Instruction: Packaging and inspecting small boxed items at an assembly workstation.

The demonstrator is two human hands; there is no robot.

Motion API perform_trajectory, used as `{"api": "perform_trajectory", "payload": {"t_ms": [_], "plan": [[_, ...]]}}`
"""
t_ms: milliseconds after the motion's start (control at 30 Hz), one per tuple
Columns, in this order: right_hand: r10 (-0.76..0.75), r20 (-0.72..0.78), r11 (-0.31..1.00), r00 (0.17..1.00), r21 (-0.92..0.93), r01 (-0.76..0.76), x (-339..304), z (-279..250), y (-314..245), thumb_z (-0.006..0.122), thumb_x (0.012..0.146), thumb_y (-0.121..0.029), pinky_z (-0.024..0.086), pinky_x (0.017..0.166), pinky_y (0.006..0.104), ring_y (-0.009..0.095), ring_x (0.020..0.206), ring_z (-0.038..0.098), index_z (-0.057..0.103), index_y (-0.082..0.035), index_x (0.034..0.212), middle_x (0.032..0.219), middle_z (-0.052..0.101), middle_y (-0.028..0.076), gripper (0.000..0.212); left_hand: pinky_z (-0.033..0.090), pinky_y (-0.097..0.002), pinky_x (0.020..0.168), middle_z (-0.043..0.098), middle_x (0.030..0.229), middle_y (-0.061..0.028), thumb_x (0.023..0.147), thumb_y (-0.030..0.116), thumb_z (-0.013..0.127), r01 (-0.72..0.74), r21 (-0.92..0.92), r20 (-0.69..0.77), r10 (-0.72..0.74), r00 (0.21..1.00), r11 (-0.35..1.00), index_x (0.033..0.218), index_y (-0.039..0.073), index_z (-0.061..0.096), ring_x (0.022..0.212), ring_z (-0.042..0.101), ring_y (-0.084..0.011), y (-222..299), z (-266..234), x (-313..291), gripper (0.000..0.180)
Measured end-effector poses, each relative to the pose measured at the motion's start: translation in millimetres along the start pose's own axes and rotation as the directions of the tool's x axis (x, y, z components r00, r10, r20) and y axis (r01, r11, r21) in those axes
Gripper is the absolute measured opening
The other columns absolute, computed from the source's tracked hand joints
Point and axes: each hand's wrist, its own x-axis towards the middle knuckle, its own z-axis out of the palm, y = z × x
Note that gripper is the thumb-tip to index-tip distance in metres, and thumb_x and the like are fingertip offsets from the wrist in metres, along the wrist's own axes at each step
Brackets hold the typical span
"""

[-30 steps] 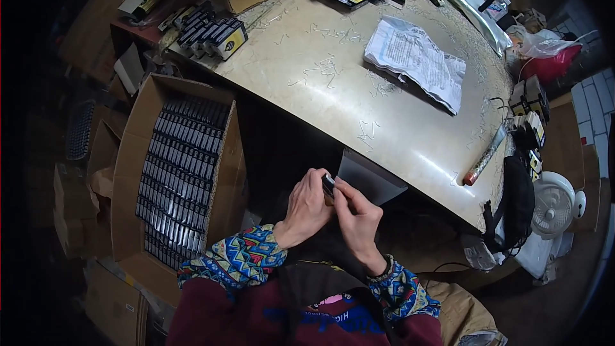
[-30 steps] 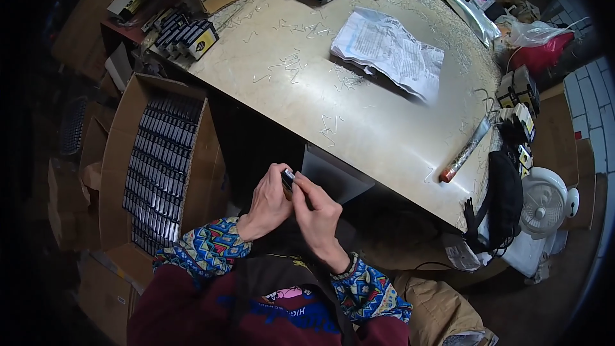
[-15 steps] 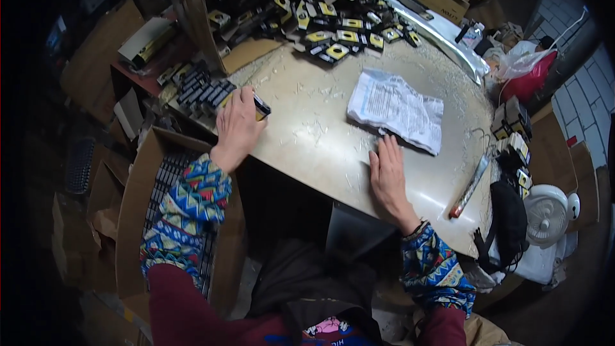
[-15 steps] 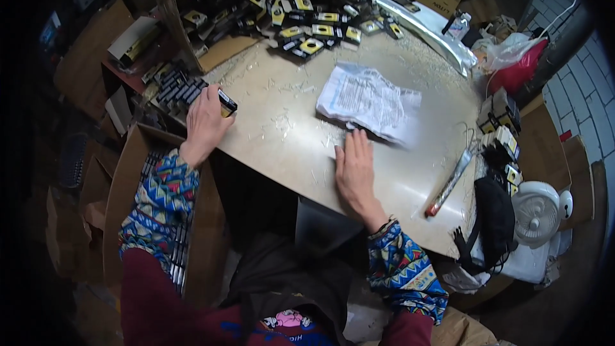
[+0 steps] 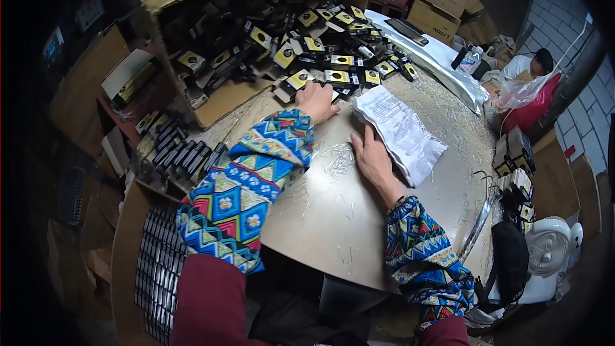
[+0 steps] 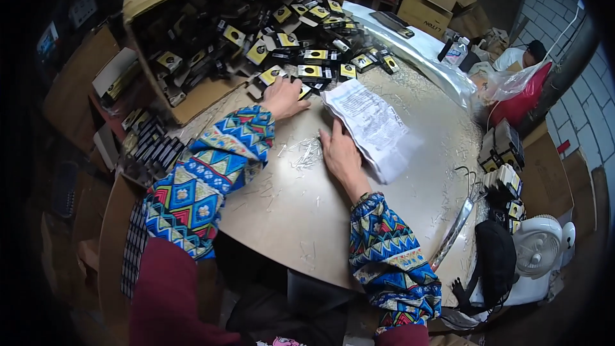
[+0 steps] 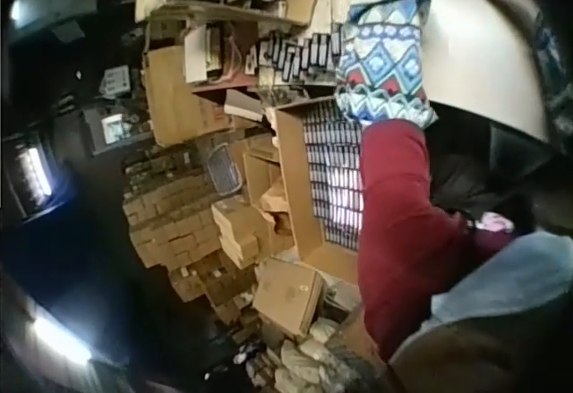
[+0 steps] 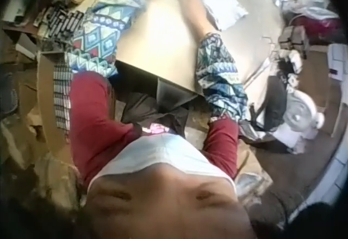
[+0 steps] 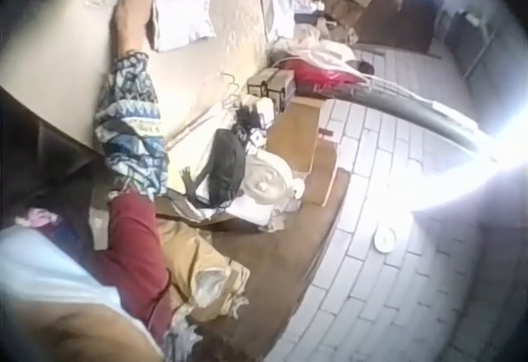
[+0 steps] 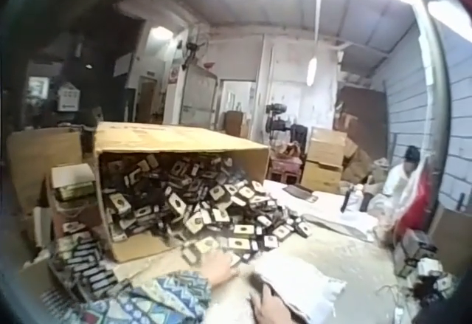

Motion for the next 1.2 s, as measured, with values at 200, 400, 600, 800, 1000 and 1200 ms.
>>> {"api": "perform_trajectory", "payload": {"t_ms": [200, 400, 600, 800, 1000, 1200], "plan": [[-0.497, -0.209, 0.863, 0.842, -0.017, 0.505, 0.4, 2.6, 14.9, 0.052, 0.098, -0.029, 0.046, 0.096, 0.0423, 0.041, 0.117, 0.054, 0.053, 0.000, 0.128, 0.130, 0.053, 0.029, 0.042, 0.050, -0.0468, 0.092, 0.060, 0.115, -0.0293, 0.070, 0.035, 0.074, 0.088, -0.205, 0.144, -0.059, 0.988, 0.975, 0.122, -0.003, 0.040, 0.107, 0.061, -0.0422, -6.9, -34.2, 40.5, 0.073], [-0.511, 0.121, 0.857, 0.851, -0.006, 0.516, 36.5, 24.0, -23.6, 0.045, 0.100, -0.037, 0.021, 0.117, 0.0447, 0.039, 0.142, 0.026, 0.041, -0.006, 0.143, 0.153, 0.028, 0.023, 0.054, 0.048, -0.0271, 0.074, 0.058, 0.093, -0.0063, 0.071, 0.016, 0.077, 0.059, -0.708, 0.017, -0.067, 0.998, 0.703, 0.132, 0.001, 0.044, 0.081, 0.057, -0.0140, -15.8, -135.9, -71.6, 0.070], [-0.682, 0.302, 0.696, 0.666, -0.012, 0.718, 17.2, 62.4, -87.5, 0.031, 0.100, -0.054, 0.018, 0.117, 0.0502, 0.042, 0.142, 0.025, 0.038, -0.019, 0.146, 0.152, 0.029, 0.023, 0.059, 0.046, -0.0313, 0.096, 0.047, 0.121, -0.0088, 0.071, 0.002, 0.077, 0.223, -0.815, 0.079, -0.278, 0.957, 0.535, 0.140, 0.002, 0.032, 0.108, 0.054, -0.0166, -24.0, -81.7, -252.7, 0.082], [-0.804, 0.421, 0.488, 0.419, 0.066, 0.870, -41.4, 36.2, -78.6, 0.036, 0.101, -0.049, 0.017, 0.117, 0.0527, 0.036, 0.144, 0.023, 0.043, -0.021, 0.144, 0.155, 0.030, 0.013, 0.052, 0.044, -0.0374, 0.092, 0.051, 0.110, -0.0164, 0.068, 0.016, 0.075, 0.169, -0.560, 0.057, -0.166, 0.984, 0.811, 0.136, -0.001, 0.040, 0.105, 0.053, -0.0310, -18.1, -71.8, -303.5, 0.078], [-0.689, 0.371, 0.650, 0.623, -0.063, 0.757, -97.1, -12.8, -17.8, 0.037, 0.102, -0.041, 0.017, 0.117, 0.0518, 0.035, 0.144, 0.024, 0.045, -0.021, 0.143, 0.154, 0.032, 0.013, 0.046, 0.043, -0.0402, 0.089, 0.055, 0.105, -0.0148, 0.068, 0.019, 0.077, -0.113, -0.319, 0.056, 0.138, 0.989, 0.941, 0.109, 0.002, 0.051, 0.104, 0.052, -0.0346, 15.4, -60.9, -285.6, 0.051], [-0.389, 0.128, 0.920, 0.912, 0.098, 0.379, -138.0, -65.8, 71.3, 0.040, 0.102, -0.034, 0.023, 0.115, 0.0506, 0.037, 0.141, 0.030, 0.053, -0.013, 0.136, 0.150, 0.037, 0.018, 0.042, 0.047, -0.0401, 0.086, 0.057, 0.105, -0.0197, 0.069, 0.013, 0.076, -0.018, -0.547, 0.062, 0.062, 0.996, 0.837, 0.115, 0.000, 0.046, 0.098, 0.058, -0.0372, 45.6, -60.7, -287.9, 0.056]]}}
